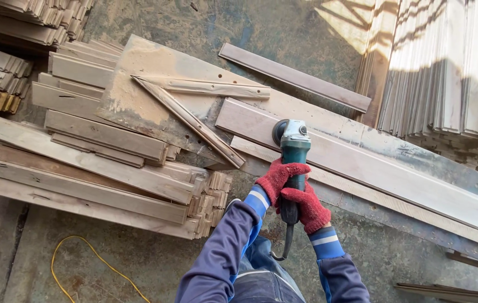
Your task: Sanding wooden planks using an angle grinder with a sanding disc attachment.
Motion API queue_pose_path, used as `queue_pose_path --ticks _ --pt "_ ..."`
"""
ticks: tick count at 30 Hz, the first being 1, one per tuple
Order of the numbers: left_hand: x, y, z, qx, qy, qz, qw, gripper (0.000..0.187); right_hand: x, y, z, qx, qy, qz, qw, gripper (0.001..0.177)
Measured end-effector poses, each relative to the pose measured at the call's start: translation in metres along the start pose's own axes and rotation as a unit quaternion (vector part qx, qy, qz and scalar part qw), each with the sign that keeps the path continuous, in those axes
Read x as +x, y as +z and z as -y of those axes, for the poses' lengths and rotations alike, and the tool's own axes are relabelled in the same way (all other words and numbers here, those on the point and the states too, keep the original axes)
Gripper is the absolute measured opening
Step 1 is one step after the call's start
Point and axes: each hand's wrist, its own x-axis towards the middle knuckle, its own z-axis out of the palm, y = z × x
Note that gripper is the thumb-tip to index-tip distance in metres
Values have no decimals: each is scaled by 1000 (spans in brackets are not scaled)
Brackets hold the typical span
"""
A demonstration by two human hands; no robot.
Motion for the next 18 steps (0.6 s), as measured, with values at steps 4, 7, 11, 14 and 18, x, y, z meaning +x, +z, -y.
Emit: queue_pose_path --ticks 4,7,11,14,18 --pt "-6 -18 -19 -29 11 3 999 52 4 30 5 -11 6 4 1000 43" --pt "-7 -32 -33 -34 22 8 999 53 12 45 2 -11 6 8 1000 46" --pt "-23 -45 -58 -47 25 -18 998 48 8 80 13 -36 18 10 999 43" --pt "-18 -62 -70 -44 35 -20 998 47 18 97 8 -45 5 24 999 44" --pt "-33 -78 -94 -62 47 -36 996 47 16 128 19 -59 1 32 998 47"
